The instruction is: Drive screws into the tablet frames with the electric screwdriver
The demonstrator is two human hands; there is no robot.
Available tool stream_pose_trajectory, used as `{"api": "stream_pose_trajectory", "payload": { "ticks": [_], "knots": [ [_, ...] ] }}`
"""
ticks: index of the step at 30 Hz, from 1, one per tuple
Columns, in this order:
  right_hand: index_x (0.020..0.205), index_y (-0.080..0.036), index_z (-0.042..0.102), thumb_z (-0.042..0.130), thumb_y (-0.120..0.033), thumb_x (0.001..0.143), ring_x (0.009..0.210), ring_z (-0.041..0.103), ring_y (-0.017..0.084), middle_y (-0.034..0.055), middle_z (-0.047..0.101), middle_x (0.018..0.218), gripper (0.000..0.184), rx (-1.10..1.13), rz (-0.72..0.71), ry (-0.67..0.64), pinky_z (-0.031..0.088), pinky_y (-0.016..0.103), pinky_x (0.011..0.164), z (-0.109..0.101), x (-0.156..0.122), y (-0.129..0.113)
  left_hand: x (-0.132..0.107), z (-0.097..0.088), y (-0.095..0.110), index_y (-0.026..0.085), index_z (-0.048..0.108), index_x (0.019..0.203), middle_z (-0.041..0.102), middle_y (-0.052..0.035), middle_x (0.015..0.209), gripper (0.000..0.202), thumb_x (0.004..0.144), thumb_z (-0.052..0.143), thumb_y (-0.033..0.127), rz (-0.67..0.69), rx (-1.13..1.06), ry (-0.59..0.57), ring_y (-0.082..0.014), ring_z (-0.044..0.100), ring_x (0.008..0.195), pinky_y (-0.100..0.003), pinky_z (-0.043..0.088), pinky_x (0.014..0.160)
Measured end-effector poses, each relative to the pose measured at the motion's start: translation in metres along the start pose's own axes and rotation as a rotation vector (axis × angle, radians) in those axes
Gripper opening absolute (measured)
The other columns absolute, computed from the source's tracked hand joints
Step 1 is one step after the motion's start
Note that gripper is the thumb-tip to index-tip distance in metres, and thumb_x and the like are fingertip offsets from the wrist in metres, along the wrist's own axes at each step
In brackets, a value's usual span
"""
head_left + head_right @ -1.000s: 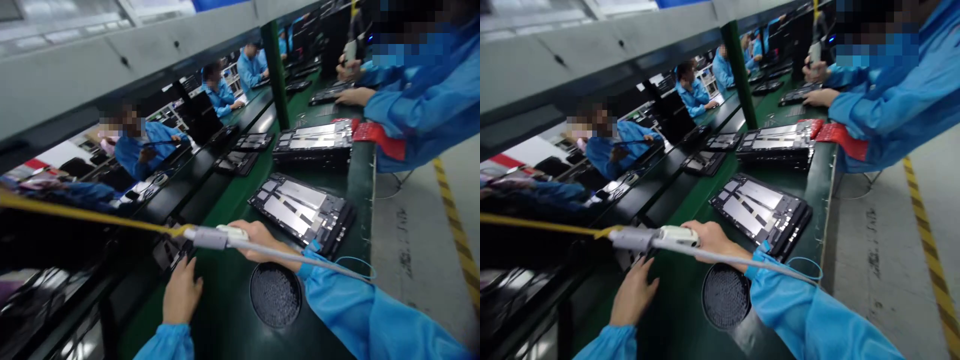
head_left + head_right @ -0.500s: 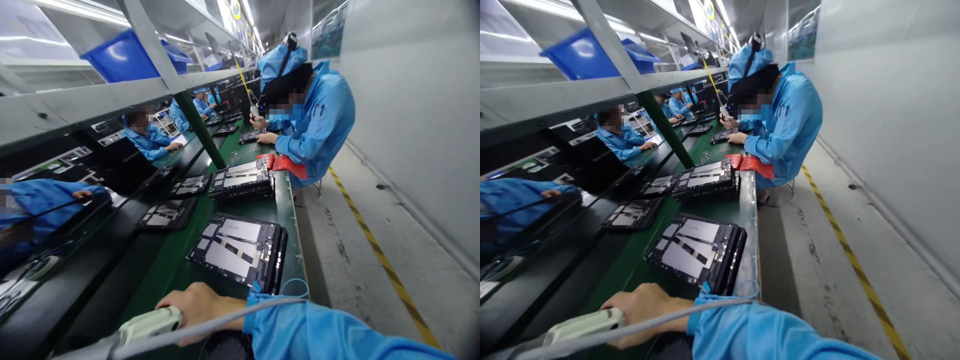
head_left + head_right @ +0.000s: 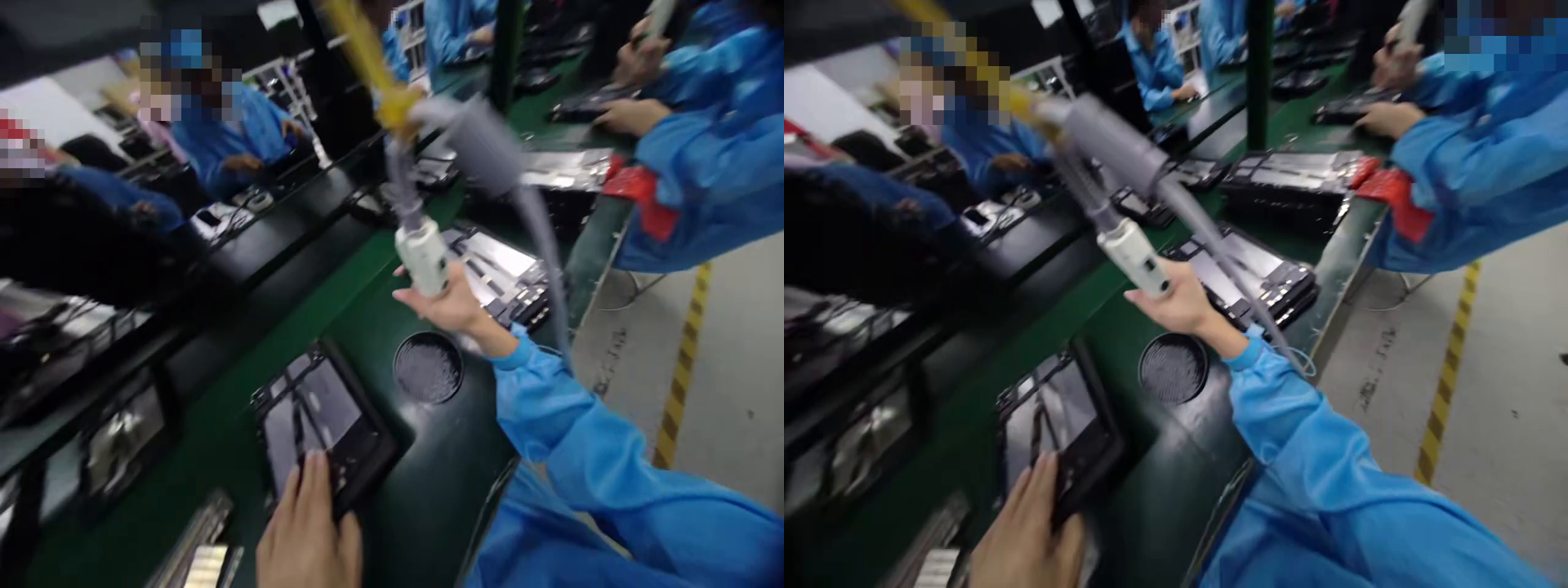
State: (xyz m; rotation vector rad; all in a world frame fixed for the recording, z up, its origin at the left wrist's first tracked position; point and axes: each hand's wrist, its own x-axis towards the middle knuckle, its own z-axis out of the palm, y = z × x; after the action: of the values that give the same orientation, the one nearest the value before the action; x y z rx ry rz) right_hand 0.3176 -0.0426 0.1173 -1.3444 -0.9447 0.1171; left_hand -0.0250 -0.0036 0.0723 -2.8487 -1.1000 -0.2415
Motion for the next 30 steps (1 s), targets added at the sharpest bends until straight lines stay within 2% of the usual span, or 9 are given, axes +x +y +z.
{"api": "stream_pose_trajectory", "payload": {
  "ticks": [3, 6, 8, 11, 14, 16, 21, 30],
  "knots": [
    [0.082, -0.018, 0.061, 0.072, -0.031, 0.071, 0.037, 0.048, 0.010, -0.0074, 0.052, 0.045, 0.021, 0.215, 0.138, -0.070, 0.046, 0.026, 0.040, -0.002, -0.020, -0.015, -0.036, 0.001, 0.033, 0.032, -0.003, 0.150, 0.042, -0.0089, 0.147, 0.085, 0.082, 0.046, 0.019, 0.012, 0.021, -0.031, -0.0323, 0.040, 0.134, -0.050, 0.042, 0.098],
    [0.078, -0.017, 0.061, 0.076, -0.031, 0.067, 0.035, 0.048, 0.009, -0.0077, 0.052, 0.042, 0.023, 0.315, 0.226, -0.117, 0.044, 0.025, 0.037, 0.004, -0.041, -0.026, -0.054, 0.002, 0.052, 0.030, 0.003, 0.151, 0.041, -0.0132, 0.147, 0.083, 0.083, 0.051, 0.024, 0.088, -0.009, -0.036, -0.0358, 0.034, 0.136, -0.057, 0.036, 0.102],
    [0.077, -0.017, 0.061, 0.077, -0.029, 0.066, 0.035, 0.048, 0.009, -0.0074, 0.053, 0.042, 0.024, 0.346, 0.264, -0.117, 0.044, 0.024, 0.037, 0.011, -0.049, -0.028, -0.053, 0.004, 0.062, 0.026, 0.013, 0.150, 0.039, -0.0154, 0.148, 0.080, 0.082, 0.056, 0.032, 0.133, -0.040, -0.043, -0.0391, 0.027, 0.139, -0.064, 0.028, 0.105],
    [0.078, -0.016, 0.062, 0.077, -0.026, 0.065, 0.035, 0.049, 0.010, -0.0066, 0.054, 0.043, 0.022, 0.356, 0.285, -0.122, 0.044, 0.026, 0.039, 0.020, -0.054, -0.025, -0.037, 0.007, 0.081, 0.018, 0.031, 0.145, 0.030, -0.0168, 0.153, 0.076, 0.079, 0.061, 0.041, 0.158, -0.078, -0.046, -0.0433, 0.018, 0.141, -0.071, 0.023, 0.104],
    [0.081, -0.017, 0.064, 0.077, -0.025, 0.065, 0.037, 0.049, 0.011, -0.0057, 0.055, 0.043, 0.022, 0.318, 0.273, -0.118, 0.046, 0.028, 0.041, 0.025, -0.054, -0.020, -0.020, 0.008, 0.102, 0.015, 0.042, 0.138, 0.027, -0.0147, 0.154, 0.060, 0.084, 0.056, 0.037, 0.199, -0.135, -0.032, -0.0420, 0.017, 0.141, -0.070, 0.028, 0.103],
    [0.081, -0.018, 0.065, 0.077, -0.025, 0.065, 0.038, 0.049, 0.012, -0.0057, 0.054, 0.043, 0.022, 0.298, 0.274, -0.120, 0.047, 0.028, 0.042, 0.027, -0.053, -0.016, -0.014, 0.008, 0.112, 0.015, 0.046, 0.136, 0.028, -0.0127, 0.154, 0.051, 0.086, 0.051, 0.027, 0.208, -0.173, -0.024, -0.0394, 0.017, 0.142, -0.068, 0.030, 0.104],
    [0.079, -0.017, 0.063, 0.076, -0.026, 0.064, 0.036, 0.047, 0.010, -0.0066, 0.053, 0.042, 0.021, 0.276, 0.328, -0.136, 0.043, 0.027, 0.041, 0.031, -0.054, -0.010, -0.013, 0.009, 0.116, 0.015, 0.051, 0.131, 0.035, -0.0105, 0.151, 0.049, 0.082, 0.048, 0.010, 0.234, -0.218, -0.019, -0.0373, 0.015, 0.143, -0.069, 0.028, 0.106],
    [0.077, -0.016, 0.063, 0.078, -0.027, 0.062, 0.035, 0.047, 0.011, -0.0066, 0.052, 0.041, 0.024, 0.254, 0.340, -0.137, 0.041, 0.026, 0.041, 0.032, -0.055, -0.004, -0.020, 0.016, 0.111, 0.019, 0.044, 0.136, 0.029, -0.0102, 0.154, 0.050, 0.086, 0.046, 0.014, 0.185, -0.300, 0.020, -0.0357, 0.015, 0.144, -0.070, 0.026, 0.107]
  ]
}}
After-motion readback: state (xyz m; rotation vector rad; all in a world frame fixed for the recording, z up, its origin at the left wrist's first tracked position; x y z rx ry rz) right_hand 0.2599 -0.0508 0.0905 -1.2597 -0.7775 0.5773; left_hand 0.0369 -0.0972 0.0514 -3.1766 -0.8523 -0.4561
